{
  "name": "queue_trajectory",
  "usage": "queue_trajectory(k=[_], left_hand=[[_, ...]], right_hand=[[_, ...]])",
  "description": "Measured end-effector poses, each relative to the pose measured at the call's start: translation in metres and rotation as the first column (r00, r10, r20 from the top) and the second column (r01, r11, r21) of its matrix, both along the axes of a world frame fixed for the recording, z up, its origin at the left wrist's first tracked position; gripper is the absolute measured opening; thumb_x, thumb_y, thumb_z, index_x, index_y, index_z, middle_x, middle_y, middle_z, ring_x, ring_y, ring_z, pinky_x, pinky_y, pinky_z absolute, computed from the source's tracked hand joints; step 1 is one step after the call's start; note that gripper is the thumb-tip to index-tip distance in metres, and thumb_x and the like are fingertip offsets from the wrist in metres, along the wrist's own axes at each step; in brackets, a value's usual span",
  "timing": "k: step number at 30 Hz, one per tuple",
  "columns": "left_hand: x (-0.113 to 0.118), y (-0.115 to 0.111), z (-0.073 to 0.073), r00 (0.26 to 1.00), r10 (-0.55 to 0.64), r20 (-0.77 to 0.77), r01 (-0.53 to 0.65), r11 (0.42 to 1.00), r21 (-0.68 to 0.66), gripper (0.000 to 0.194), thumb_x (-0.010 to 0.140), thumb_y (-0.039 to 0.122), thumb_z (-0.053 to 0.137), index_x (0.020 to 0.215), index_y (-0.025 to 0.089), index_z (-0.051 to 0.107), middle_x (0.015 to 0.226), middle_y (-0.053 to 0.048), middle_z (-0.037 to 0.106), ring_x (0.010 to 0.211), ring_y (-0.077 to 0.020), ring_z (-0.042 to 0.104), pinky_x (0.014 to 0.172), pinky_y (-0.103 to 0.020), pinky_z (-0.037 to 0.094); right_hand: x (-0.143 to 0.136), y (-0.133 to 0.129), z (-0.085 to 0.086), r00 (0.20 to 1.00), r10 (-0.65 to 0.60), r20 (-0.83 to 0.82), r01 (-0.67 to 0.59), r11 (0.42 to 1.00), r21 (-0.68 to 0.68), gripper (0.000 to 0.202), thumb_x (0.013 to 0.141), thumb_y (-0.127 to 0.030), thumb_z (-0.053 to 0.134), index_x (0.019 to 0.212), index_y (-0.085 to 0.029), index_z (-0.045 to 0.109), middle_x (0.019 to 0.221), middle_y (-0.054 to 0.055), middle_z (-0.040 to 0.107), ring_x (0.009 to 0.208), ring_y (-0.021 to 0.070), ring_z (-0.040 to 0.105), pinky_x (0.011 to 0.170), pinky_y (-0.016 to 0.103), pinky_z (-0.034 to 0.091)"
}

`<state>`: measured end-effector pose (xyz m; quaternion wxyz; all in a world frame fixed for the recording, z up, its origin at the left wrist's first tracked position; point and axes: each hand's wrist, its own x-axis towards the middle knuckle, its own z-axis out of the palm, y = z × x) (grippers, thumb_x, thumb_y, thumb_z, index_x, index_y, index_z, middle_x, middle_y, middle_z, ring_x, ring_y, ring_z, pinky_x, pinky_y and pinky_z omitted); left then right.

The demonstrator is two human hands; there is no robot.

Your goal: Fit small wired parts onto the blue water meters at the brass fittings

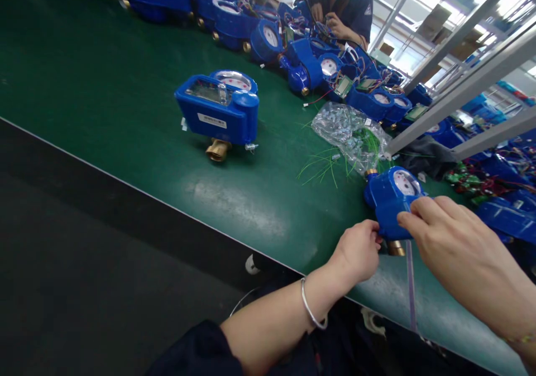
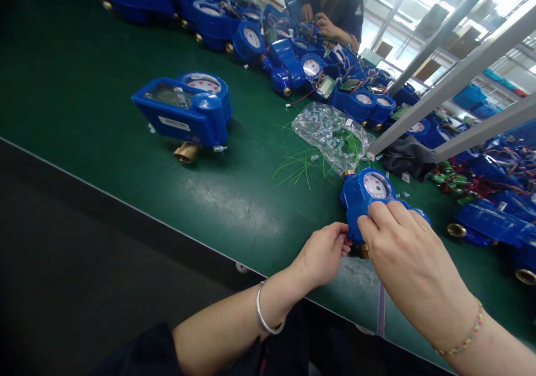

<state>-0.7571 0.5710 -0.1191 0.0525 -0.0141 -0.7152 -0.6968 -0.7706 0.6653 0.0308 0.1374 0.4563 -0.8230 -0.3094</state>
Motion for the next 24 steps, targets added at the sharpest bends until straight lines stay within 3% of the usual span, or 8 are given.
queue_trajectory(k=[17, 24], left_hand=[[0.002, -0.003, 0.005, 1.0, -0.003, 0.013, 0.003, 1.0, -0.017, 0.032, 0.087, 0.021, 0.03, 0.103, 0.016, 0.057, 0.085, -0.006, 0.065, 0.067, -0.0139, 0.059, 0.067, -0.028, 0.05], [0.009, -0.008, 0.015, 0.988, 0.145, -0.047, -0.152, 0.959, -0.239, 0.025, 0.086, 0.021, 0.036, 0.086, 0.018, 0.061, 0.095, -0.008, 0.057, 0.081, -0.0178, 0.058, 0.076, -0.031, 0.049]], right_hand=[[0.004, -0.005, -0.002, 1.0, 0.011, 0.007, -0.011, 1.0, -0.012, 0.016, 0.071, -0.004, 0.053, 0.075, -0.02, 0.053, 0.078, 0.006, 0.046, 0.073, 0.0241, 0.041, 0.064, 0.038, 0.033], [0.013, -0.016, -0.019, 0.999, 0.025, 0.02, -0.025, 1.0, -0.014, 0.016, 0.076, -0.005, 0.048, 0.073, -0.018, 0.057, 0.079, 0.007, 0.049, 0.076, 0.0248, 0.044, 0.063, 0.038, 0.036]])
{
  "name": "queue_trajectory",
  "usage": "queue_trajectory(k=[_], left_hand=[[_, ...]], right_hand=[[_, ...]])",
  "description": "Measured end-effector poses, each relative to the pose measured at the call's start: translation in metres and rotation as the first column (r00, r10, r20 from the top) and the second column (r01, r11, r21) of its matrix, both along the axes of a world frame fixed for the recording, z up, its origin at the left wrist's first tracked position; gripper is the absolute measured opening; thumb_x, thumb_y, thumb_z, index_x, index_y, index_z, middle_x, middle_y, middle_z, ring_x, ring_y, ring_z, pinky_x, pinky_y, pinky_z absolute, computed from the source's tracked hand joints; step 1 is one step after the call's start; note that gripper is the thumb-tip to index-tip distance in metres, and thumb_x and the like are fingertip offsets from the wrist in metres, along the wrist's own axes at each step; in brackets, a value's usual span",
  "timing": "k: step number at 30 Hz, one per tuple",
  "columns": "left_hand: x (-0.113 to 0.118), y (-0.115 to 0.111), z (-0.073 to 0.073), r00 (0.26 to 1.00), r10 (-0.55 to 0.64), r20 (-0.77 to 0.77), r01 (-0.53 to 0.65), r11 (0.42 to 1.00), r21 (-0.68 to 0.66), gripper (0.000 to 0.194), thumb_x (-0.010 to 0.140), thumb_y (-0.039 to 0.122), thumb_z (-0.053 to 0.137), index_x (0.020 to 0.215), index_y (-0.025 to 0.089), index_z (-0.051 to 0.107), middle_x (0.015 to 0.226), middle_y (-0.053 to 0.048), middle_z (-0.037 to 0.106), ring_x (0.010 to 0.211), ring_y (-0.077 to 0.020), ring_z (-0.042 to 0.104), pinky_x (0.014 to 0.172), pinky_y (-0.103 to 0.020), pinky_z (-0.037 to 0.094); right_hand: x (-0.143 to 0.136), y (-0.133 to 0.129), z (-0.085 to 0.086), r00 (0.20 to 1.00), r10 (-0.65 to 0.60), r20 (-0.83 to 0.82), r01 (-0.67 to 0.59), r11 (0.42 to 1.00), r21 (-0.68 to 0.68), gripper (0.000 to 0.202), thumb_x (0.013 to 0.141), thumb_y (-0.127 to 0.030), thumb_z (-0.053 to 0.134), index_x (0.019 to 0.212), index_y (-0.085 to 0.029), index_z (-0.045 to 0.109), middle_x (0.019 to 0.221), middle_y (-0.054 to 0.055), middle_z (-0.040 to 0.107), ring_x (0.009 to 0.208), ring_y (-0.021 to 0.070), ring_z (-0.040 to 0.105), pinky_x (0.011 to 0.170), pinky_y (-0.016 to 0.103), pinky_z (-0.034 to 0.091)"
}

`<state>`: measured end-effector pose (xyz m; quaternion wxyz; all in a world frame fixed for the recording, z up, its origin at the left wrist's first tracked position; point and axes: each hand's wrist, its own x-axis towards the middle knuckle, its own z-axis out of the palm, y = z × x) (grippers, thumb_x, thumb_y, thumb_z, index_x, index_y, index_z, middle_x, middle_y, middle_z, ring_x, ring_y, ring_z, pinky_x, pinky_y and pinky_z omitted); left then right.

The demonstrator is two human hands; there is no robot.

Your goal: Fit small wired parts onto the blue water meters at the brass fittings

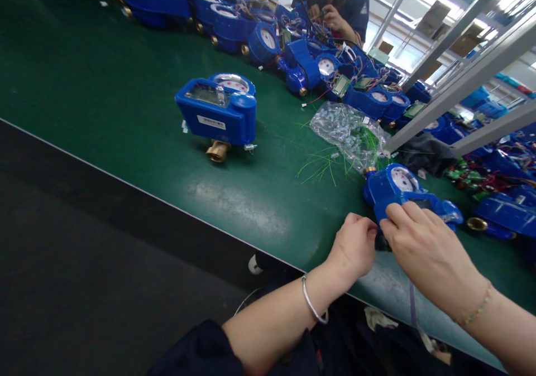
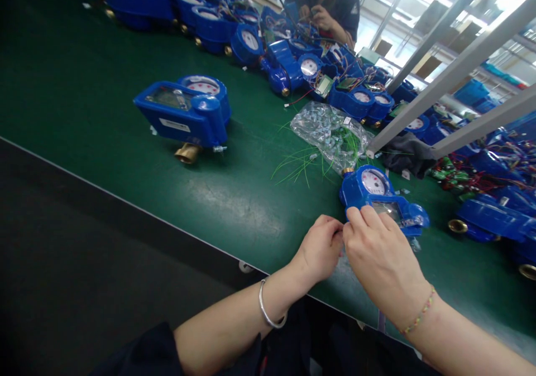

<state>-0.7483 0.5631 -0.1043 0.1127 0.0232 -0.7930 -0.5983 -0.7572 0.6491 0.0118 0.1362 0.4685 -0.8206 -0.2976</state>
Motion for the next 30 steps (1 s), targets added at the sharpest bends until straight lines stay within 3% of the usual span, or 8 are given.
queue_trajectory(k=[6, 10, 12, 17, 20, 24, 27, 30], left_hand=[[0.009, -0.012, 0.006, 0.998, -0.065, 0.013, 0.063, 0.873, -0.483, 0.023, 0.082, 0.012, 0.035, 0.09, 0.019, 0.056, 0.084, -0.006, 0.054, 0.068, -0.0188, 0.057, 0.064, -0.032, 0.049], [0.019, -0.025, 0.009, 0.989, -0.15, 0.004, 0.113, 0.728, -0.676, 0.024, 0.078, 0.006, 0.035, 0.087, 0.019, 0.054, 0.084, -0.006, 0.053, 0.069, -0.0197, 0.056, 0.06, -0.03, 0.047], [0.025, -0.034, 0.014, 0.981, -0.194, 0.009, 0.143, 0.689, -0.71, 0.024, 0.076, 0.004, 0.036, 0.085, 0.018, 0.053, 0.081, -0.005, 0.052, 0.068, -0.0187, 0.055, 0.061, -0.029, 0.046], [0.042, -0.05, 0.044, 0.913, -0.408, -0.015, 0.323, 0.744, -0.584, 0.023, 0.08, 0.007, 0.038, 0.084, 0.02, 0.056, 0.088, -0.004, 0.054, 0.075, -0.015, 0.054, 0.069, -0.027, 0.046], [0.05, -0.049, 0.068, 0.837, -0.538, -0.105, 0.452, 0.787, -0.42, 0.019, 0.079, 0.009, 0.046, 0.082, 0.02, 0.061, 0.119, -0.007, 0.049, 0.107, -0.0182, 0.051, 0.088, -0.029, 0.044], [0.045, -0.035, 0.082, 0.718, -0.659, -0.224, 0.641, 0.751, -0.157, 0.019, 0.072, 0.004, 0.052, 0.072, 0.02, 0.063, 0.136, -0.004, 0.043, 0.125, -0.0223, 0.04, 0.102, -0.036, 0.035], [0.032, -0.021, 0.076, 0.702, -0.646, -0.301, 0.688, 0.724, 0.048, 0.016, 0.076, 0.009, 0.049, 0.066, 0.018, 0.058, 0.105, -0.006, 0.064, 0.114, -0.0217, 0.051, 0.108, -0.041, 0.023], [0.017, -0.007, 0.066, 0.766, -0.545, -0.342, 0.633, 0.735, 0.245, 0.018, 0.08, 0.024, 0.052, 0.064, 0.017, 0.053, 0.073, -0.003, 0.06, 0.083, -0.0185, 0.058, 0.098, -0.04, 0.033]], right_hand=[[-0.005, 0.037, -0.006, 0.988, -0.111, -0.108, 0.098, 0.988, -0.123, 0.021, 0.08, -0.011, 0.05, 0.095, -0.022, 0.061, 0.094, 0.007, 0.051, 0.079, 0.0235, 0.044, 0.067, 0.036, 0.041], [-0.031, 0.087, -0.025, 0.992, -0.113, -0.06, 0.076, 0.896, -0.438, 0.028, 0.085, -0.021, 0.051, 0.112, -0.021, 0.057, 0.098, 0.008, 0.049, 0.085, 0.0199, 0.048, 0.075, 0.034, 0.046], [-0.037, 0.105, -0.04, 0.992, -0.123, -0.025, 0.078, 0.76, -0.646, 0.03, 0.085, -0.029, 0.053, 0.113, -0.02, 0.057, 0.101, 0.008, 0.048, 0.093, 0.0206, 0.049, 0.083, 0.038, 0.046], [-0.022, 0.114, -0.078, 0.947, -0.154, 0.283, 0.313, 0.231, -0.921, 0.05, 0.078, -0.041, 0.06, 0.121, -0.018, 0.048, 0.118, 0.013, 0.036, 0.102, 0.0231, 0.047, 0.079, 0.041, 0.051], [-0.015, 0.107, -0.096, 0.936, -0.139, 0.322, 0.333, 0.062, -0.941, 0.063, 0.071, -0.043, 0.067, 0.121, -0.016, 0.04, 0.119, 0.015, 0.038, 0.111, 0.0272, 0.042, 0.082, 0.045, 0.049], [-0.013, 0.104, -0.105, 0.843, 0.112, 0.527, 0.538, -0.121, -0.834, 0.039, 0.082, -0.037, 0.057, 0.11, -0.019, 0.038, 0.102, 0.009, 0.051, 0.088, 0.018, 0.056, 0.073, 0.036, 0.051], [-0.014, 0.109, -0.102, 0.931, 0.012, 0.366, 0.365, -0.099, -0.926, 0.043, 0.081, -0.034, 0.06, 0.116, -0.018, 0.041, 0.102, 0.009, 0.051, 0.084, 0.0176, 0.055, 0.072, 0.035, 0.051], [-0.023, 0.116, -0.092, 0.986, -0.164, 0.019, 0.056, 0.225, -0.973, 0.052, 0.078, -0.028, 0.064, 0.126, -0.022, 0.043, 0.115, 0.012, 0.049, 0.098, 0.0234, 0.05, 0.085, 0.044, 0.045]])
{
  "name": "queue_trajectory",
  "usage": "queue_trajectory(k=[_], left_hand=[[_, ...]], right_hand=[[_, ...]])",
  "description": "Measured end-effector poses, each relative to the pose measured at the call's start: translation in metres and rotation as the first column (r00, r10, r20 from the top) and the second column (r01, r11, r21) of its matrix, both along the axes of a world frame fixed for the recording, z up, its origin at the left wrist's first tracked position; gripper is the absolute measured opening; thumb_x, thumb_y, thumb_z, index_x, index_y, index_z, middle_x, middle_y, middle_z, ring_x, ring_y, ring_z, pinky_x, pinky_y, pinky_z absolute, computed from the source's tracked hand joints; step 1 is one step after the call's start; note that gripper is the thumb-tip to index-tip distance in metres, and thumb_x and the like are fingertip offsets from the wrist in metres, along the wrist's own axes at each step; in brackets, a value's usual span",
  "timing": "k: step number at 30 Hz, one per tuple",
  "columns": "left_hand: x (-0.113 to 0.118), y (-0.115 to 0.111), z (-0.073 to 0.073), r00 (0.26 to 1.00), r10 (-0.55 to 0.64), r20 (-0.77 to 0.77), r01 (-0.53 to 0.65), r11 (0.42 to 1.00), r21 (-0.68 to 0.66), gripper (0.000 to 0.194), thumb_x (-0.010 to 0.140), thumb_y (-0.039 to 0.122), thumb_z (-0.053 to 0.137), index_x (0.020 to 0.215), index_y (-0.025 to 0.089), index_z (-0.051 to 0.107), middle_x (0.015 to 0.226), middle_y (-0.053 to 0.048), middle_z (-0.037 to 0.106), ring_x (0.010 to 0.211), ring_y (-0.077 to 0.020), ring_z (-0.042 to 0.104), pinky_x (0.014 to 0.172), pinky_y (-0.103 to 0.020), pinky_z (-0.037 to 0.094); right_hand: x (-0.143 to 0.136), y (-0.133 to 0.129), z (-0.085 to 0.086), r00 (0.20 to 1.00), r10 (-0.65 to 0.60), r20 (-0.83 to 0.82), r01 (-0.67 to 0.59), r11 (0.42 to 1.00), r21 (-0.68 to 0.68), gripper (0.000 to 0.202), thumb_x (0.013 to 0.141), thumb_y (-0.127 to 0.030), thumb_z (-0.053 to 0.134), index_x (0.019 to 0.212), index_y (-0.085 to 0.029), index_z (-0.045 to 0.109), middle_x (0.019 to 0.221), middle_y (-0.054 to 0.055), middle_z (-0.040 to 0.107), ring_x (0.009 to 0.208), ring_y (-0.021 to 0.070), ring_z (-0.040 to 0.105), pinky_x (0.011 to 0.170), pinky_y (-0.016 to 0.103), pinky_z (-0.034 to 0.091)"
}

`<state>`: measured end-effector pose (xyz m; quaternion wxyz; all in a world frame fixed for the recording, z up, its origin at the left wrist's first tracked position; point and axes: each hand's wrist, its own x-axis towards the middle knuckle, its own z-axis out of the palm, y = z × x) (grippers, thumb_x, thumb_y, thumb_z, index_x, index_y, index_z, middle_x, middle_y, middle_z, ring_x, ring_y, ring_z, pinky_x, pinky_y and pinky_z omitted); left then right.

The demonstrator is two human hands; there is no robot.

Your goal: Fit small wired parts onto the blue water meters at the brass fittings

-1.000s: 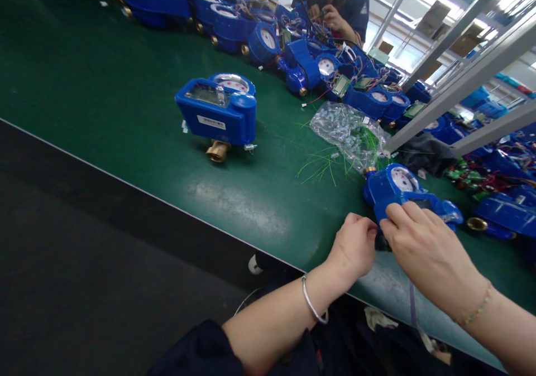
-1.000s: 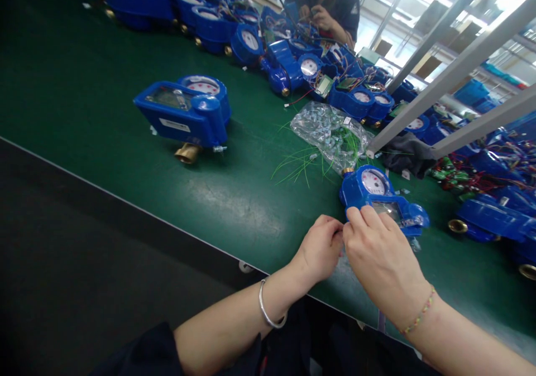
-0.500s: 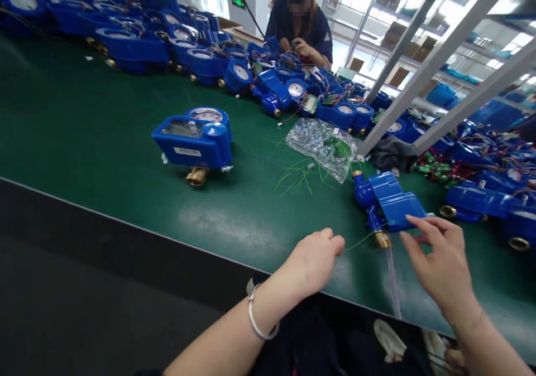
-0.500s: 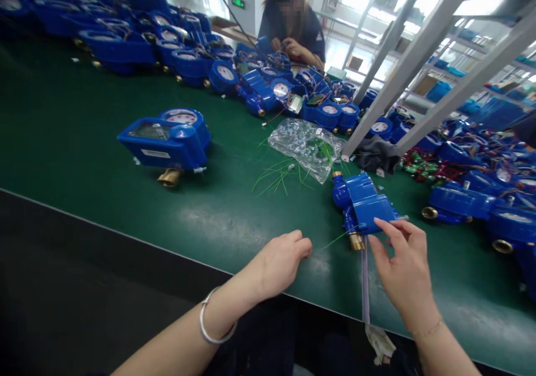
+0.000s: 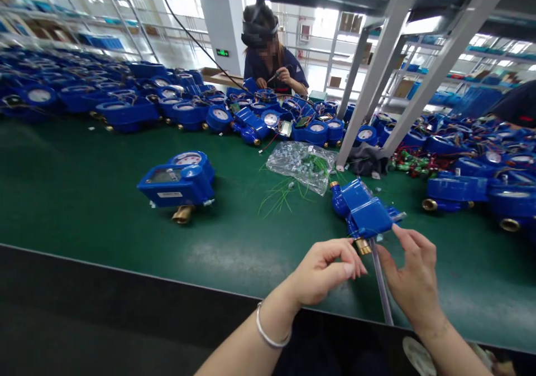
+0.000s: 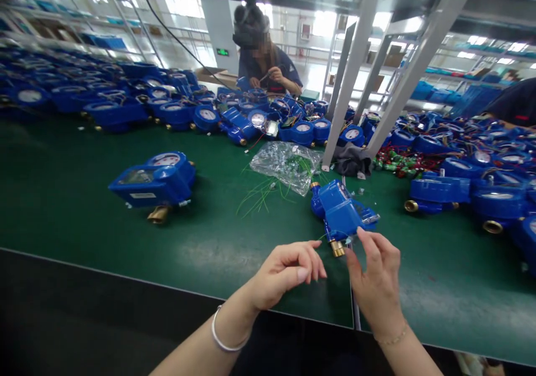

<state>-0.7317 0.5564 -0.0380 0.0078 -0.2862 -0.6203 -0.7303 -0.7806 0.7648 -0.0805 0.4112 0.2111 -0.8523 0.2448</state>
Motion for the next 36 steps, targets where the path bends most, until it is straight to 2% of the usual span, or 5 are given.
queue_trajectory(k=[4, 9, 13, 22, 36], left_hand=[[-0.013, 0.018, -0.005, 0.98, 0.164, 0.108, -0.171, 0.984, 0.057, 0.024, 0.084, 0.035, 0.052, 0.072, 0.014, 0.055, 0.069, -0.001, 0.05, 0.067, -0.0119, 0.046, 0.068, -0.025, 0.038], [-0.016, 0.031, -0.008, 0.948, 0.307, 0.083, -0.307, 0.952, -0.007, 0.03, 0.089, 0.033, 0.046, 0.114, 0.018, 0.042, 0.069, 0.004, 0.042, 0.06, -0.0082, 0.04, 0.062, -0.022, 0.035], [-0.017, 0.037, -0.004, 0.939, 0.344, 0.014, -0.336, 0.924, -0.179, 0.022, 0.09, 0.032, 0.044, 0.106, 0.018, 0.047, 0.072, 0.002, 0.05, 0.061, -0.0083, 0.043, 0.06, -0.021, 0.035], [-0.019, 0.052, 0.016, 0.871, 0.464, -0.16, -0.488, 0.785, -0.38, 0.013, 0.083, 0.027, 0.052, 0.08, 0.017, 0.058, 0.069, 0.0, 0.056, 0.063, -0.0096, 0.048, 0.058, -0.02, 0.037], [-0.019, 0.056, 0.015, 0.851, 0.506, -0.138, -0.516, 0.761, -0.394, 0.007, 0.077, 0.022, 0.055, 0.073, 0.017, 0.059, 0.056, 0.006, 0.046, 0.051, -0.005, 0.04, 0.051, -0.018, 0.031]], right_hand=[[-0.014, 0.008, 0.01, 0.987, 0.155, -0.051, -0.133, 0.946, 0.296, 0.044, 0.083, -0.015, 0.056, 0.124, -0.03, 0.049, 0.117, 0.005, 0.055, 0.099, 0.0208, 0.05, 0.09, 0.04, 0.043], [-0.005, 0.006, 0.013, 0.954, 0.238, 0.182, -0.188, 0.948, -0.256, 0.033, 0.084, -0.024, 0.056, 0.116, -0.027, 0.049, 0.107, 0.004, 0.06, 0.091, 0.0176, 0.058, 0.08, 0.034, 0.049], [0.005, 0.001, 0.02, 0.756, 0.537, 0.374, -0.168, 0.712, -0.682, 0.019, 0.086, -0.031, 0.054, 0.103, -0.024, 0.049, 0.115, 0.004, 0.056, 0.082, 0.0135, 0.061, 0.074, 0.029, 0.052], [-0.005, 0.006, 0.02, 0.522, 0.842, 0.133, -0.188, 0.266, -0.945, 0.017, 0.085, -0.02, 0.056, 0.101, -0.022, 0.06, 0.102, 0.002, 0.059, 0.086, 0.0109, 0.059, 0.08, 0.022, 0.05], [0.001, 0.0, 0.02, 0.555, 0.818, 0.15, -0.146, 0.273, -0.951, 0.018, 0.081, -0.019, 0.062, 0.098, -0.022, 0.063, 0.106, 0.002, 0.06, 0.088, 0.0103, 0.058, 0.082, 0.021, 0.048]])
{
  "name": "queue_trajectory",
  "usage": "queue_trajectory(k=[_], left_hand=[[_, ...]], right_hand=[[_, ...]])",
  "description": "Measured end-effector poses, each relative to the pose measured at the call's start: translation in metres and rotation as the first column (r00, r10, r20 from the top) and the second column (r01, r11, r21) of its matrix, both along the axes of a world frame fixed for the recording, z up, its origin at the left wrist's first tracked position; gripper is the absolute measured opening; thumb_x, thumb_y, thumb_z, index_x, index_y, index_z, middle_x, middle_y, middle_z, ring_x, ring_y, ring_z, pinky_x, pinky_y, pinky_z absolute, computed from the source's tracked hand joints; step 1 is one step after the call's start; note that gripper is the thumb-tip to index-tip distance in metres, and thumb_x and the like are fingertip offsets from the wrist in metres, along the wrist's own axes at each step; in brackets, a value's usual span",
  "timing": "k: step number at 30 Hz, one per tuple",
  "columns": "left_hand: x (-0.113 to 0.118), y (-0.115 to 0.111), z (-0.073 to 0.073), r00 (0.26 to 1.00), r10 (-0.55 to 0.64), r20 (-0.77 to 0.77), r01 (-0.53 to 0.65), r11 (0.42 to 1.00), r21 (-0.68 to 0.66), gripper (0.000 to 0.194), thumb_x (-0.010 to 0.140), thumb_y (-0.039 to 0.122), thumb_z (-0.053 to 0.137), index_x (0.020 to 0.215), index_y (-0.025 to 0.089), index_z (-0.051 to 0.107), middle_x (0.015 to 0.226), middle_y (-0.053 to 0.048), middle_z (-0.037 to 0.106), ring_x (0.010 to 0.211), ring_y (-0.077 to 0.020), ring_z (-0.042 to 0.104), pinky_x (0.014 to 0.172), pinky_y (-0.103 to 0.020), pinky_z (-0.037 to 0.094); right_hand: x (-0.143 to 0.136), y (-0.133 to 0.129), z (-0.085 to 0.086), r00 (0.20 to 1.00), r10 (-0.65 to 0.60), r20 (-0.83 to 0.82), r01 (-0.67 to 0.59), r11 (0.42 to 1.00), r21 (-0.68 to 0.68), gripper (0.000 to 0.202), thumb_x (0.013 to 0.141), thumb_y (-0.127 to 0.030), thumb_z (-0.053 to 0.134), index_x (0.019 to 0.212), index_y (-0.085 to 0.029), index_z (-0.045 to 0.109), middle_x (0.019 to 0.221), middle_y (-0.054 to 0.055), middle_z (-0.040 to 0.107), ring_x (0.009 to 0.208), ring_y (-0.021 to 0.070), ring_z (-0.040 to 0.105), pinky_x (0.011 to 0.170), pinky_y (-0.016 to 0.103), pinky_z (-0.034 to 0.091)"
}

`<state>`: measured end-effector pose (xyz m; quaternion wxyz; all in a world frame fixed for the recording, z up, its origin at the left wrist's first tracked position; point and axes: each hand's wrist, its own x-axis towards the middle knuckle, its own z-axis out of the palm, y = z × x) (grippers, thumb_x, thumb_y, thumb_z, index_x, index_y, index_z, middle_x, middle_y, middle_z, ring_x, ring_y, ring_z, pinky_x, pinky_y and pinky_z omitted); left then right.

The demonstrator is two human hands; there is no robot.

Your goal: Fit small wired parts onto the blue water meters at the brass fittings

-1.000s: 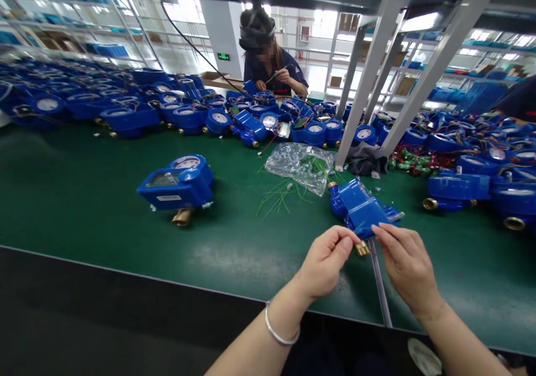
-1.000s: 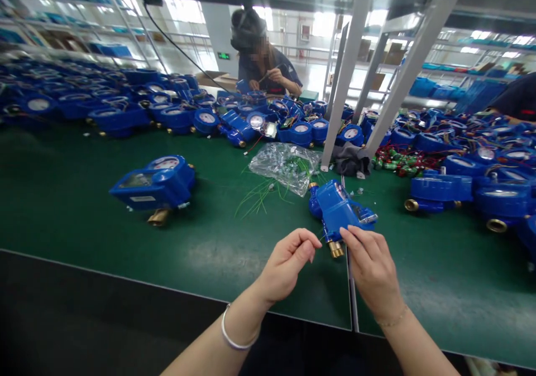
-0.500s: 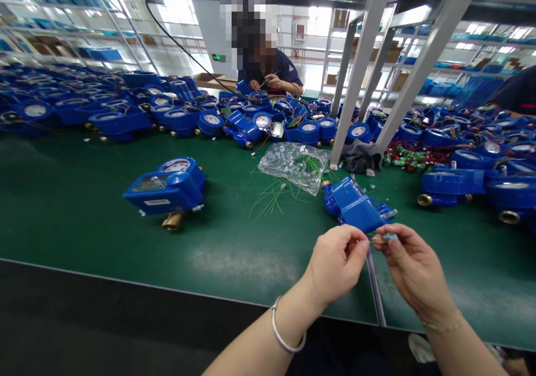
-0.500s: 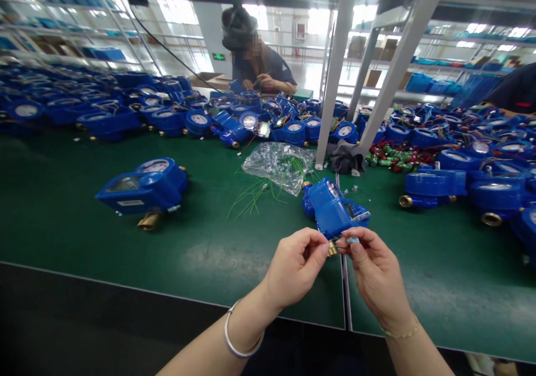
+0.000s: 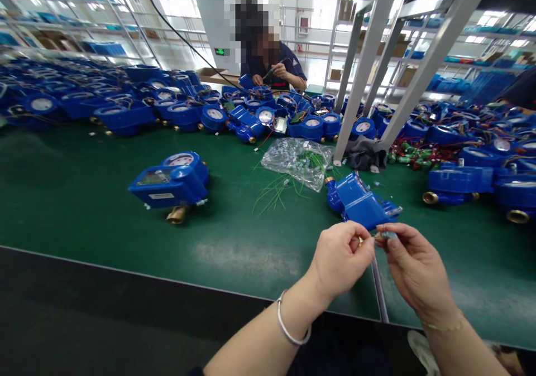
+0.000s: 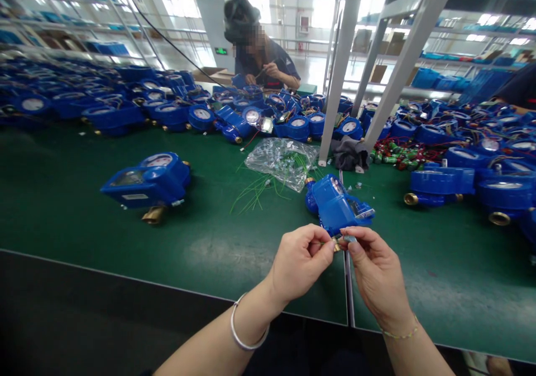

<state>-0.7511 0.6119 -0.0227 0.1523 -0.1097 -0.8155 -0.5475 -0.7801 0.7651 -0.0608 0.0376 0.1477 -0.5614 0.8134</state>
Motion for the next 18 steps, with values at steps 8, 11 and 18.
queue_trajectory(k=[8, 11, 18], left_hand=[[-0.0009, -0.0025, -0.004, 1.0, 0.02, 0.022, -0.02, 1.0, 0.011, 0.011, 0.079, 0.025, 0.054, 0.075, 0.017, 0.059, 0.057, 0.005, 0.046, 0.052, -0.0064, 0.041, 0.049, -0.018, 0.031], [-0.0006, -0.0024, -0.0032, 1.0, 0.011, 0.023, -0.011, 1.0, 0.017, 0.011, 0.079, 0.026, 0.054, 0.074, 0.016, 0.059, 0.056, 0.005, 0.046, 0.052, -0.0068, 0.041, 0.049, -0.018, 0.032], [0.0002, -0.0021, -0.0029, 1.0, 0.003, 0.018, -0.004, 1.0, 0.019, 0.011, 0.079, 0.025, 0.053, 0.076, 0.016, 0.059, 0.056, 0.005, 0.047, 0.052, -0.0072, 0.041, 0.049, -0.019, 0.033]], right_hand=[[0.0007, -0.001, -0.0015, 1.0, -0.022, 0.006, 0.022, 1.0, 0.003, 0.019, 0.078, -0.019, 0.064, 0.097, -0.023, 0.064, 0.107, 0.003, 0.06, 0.089, 0.0121, 0.059, 0.079, 0.022, 0.05], [0.0011, -0.0014, -0.0011, 0.999, -0.03, 0.014, 0.03, 1.0, 0.007, 0.019, 0.078, -0.019, 0.065, 0.096, -0.023, 0.064, 0.106, 0.003, 0.06, 0.088, 0.0129, 0.059, 0.078, 0.024, 0.05], [0.0037, -0.0025, 0.001, 0.999, -0.027, 0.034, 0.026, 1.0, 0.005, 0.018, 0.078, -0.02, 0.064, 0.096, -0.024, 0.064, 0.106, 0.003, 0.06, 0.087, 0.0119, 0.059, 0.079, 0.024, 0.05]])
